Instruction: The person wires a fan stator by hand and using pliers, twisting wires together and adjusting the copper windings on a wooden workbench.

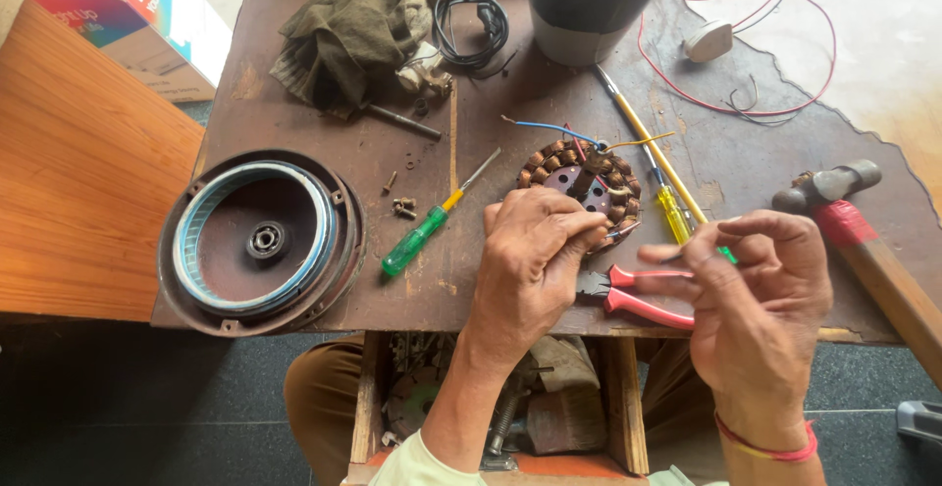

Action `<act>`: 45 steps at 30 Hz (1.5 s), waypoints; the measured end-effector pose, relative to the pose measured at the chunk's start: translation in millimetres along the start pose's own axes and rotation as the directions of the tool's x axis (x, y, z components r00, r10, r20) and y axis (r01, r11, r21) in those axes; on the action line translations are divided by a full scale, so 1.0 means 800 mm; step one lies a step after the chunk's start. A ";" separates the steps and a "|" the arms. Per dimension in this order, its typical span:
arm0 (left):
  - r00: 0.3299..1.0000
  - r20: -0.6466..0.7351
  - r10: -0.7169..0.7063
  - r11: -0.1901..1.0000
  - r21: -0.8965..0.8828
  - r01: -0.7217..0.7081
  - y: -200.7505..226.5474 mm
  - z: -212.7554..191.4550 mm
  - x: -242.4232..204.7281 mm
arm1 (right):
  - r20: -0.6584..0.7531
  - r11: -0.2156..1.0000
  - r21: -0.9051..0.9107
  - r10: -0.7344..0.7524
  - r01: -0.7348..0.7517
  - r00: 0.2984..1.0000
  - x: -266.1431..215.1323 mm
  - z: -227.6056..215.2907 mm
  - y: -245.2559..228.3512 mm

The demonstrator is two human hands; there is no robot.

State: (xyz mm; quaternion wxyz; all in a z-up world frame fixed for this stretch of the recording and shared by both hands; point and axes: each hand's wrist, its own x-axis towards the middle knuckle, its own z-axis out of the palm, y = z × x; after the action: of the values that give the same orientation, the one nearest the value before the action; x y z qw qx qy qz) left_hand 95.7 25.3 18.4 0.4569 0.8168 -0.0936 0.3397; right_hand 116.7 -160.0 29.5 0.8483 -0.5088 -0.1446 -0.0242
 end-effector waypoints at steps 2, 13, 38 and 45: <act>1.000 -0.015 -0.023 1.000 0.013 0.023 0.002 -0.001 -0.002 | 0.009 1.000 -0.004 0.030 -0.030 1.000 0.000 -0.003 0.001; 0.993 0.089 -0.072 0.966 -0.242 0.092 -0.008 0.006 -0.005 | -0.101 0.901 -0.400 0.141 -0.170 0.985 -0.011 -0.017 0.017; 0.992 0.082 0.097 0.985 -0.150 -0.084 -0.004 0.010 -0.001 | 0.066 0.861 -0.504 -0.035 0.064 0.997 0.000 -0.020 0.022; 0.996 0.044 0.079 0.987 -0.143 -0.072 -0.005 0.014 -0.005 | 0.139 0.820 -0.559 -0.055 0.124 0.989 0.003 -0.016 0.017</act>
State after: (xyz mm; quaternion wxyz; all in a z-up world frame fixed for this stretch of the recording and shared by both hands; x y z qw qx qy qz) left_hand 99.7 17.6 9.3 0.4978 0.7865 -0.1596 0.3289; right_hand 123.9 -164.5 13.1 0.6472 -0.7306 -0.2039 -0.0762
